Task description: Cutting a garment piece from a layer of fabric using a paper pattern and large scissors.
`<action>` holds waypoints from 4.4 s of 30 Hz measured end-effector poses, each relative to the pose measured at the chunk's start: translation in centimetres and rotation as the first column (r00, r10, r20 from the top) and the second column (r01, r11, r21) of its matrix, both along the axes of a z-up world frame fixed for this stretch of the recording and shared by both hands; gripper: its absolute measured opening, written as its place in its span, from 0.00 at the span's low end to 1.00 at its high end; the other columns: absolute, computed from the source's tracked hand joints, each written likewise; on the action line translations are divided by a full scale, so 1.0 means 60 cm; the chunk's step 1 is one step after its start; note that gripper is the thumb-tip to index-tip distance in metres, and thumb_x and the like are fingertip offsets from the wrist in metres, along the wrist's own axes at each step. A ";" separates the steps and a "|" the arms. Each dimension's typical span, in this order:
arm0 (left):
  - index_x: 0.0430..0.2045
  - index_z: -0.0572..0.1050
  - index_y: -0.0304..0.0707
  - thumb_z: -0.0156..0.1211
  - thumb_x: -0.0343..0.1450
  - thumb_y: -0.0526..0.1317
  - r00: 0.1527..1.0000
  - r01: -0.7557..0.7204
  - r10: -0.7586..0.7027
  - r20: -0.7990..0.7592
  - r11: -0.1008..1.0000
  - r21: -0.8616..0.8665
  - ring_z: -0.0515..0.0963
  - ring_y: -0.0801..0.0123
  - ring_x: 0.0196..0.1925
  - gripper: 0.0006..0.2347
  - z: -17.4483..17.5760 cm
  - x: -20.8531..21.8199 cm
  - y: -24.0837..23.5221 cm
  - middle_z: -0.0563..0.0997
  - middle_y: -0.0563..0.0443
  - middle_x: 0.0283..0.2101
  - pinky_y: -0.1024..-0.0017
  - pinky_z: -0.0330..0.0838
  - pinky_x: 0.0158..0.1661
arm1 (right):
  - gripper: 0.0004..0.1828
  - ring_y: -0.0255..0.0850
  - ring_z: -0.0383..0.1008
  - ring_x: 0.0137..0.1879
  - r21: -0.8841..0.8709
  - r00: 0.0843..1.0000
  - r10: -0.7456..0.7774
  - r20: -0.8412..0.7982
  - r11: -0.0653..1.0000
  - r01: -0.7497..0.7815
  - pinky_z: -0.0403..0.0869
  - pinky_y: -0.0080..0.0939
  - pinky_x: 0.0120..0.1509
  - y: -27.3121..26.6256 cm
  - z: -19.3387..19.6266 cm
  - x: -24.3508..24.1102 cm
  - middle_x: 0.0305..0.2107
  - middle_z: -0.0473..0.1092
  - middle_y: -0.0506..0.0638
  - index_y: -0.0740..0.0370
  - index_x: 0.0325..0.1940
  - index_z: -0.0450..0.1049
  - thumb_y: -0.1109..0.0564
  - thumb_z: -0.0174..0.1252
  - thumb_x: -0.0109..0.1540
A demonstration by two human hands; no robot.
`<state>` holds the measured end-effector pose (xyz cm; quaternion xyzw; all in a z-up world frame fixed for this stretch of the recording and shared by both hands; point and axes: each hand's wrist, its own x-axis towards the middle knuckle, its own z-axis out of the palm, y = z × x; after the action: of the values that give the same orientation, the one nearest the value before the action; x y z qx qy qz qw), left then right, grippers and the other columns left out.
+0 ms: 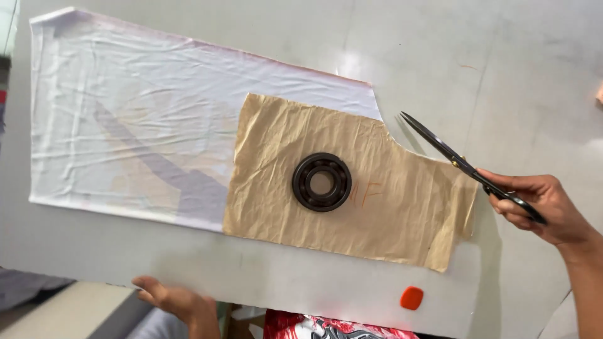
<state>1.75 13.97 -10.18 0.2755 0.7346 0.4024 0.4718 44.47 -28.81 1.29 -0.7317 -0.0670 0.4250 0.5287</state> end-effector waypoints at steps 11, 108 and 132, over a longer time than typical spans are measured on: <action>0.61 0.51 0.39 0.53 0.77 0.55 0.970 0.013 -0.004 -0.243 0.999 0.039 0.79 0.65 0.56 0.27 0.025 0.044 -0.004 0.70 0.43 0.60 0.67 0.81 0.54 | 0.43 0.35 0.48 0.16 -0.038 0.908 0.259 -0.329 0.957 -0.287 0.46 0.36 0.15 -0.057 -0.078 0.205 0.13 0.57 0.56 0.70 0.69 0.74 0.59 0.66 0.48; 0.71 0.30 0.40 0.61 0.71 0.62 0.957 -0.007 0.011 -0.289 1.000 0.013 0.76 0.61 0.74 0.48 0.027 0.031 -0.004 0.60 0.42 0.77 0.64 0.79 0.65 | 0.48 0.38 0.55 0.21 -0.315 0.670 0.723 0.169 0.683 -0.659 0.58 0.35 0.25 0.138 -0.067 0.177 0.15 0.58 0.47 0.49 0.71 0.69 0.58 0.70 0.45; 0.72 0.33 0.43 0.64 0.73 0.61 0.959 -0.055 0.059 -0.278 0.998 0.021 0.71 0.57 0.77 0.46 0.020 0.024 -0.009 0.54 0.38 0.78 0.59 0.78 0.67 | 0.50 0.35 0.61 0.19 -0.299 0.636 0.750 0.184 0.659 -0.690 0.63 0.31 0.22 0.149 -0.084 0.192 0.14 0.66 0.46 0.51 0.70 0.69 0.53 0.72 0.42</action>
<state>3.17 13.44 -8.96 0.3112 0.7985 0.3779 0.3504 55.97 -19.84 -3.75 -0.7467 -0.3883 0.4926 0.2212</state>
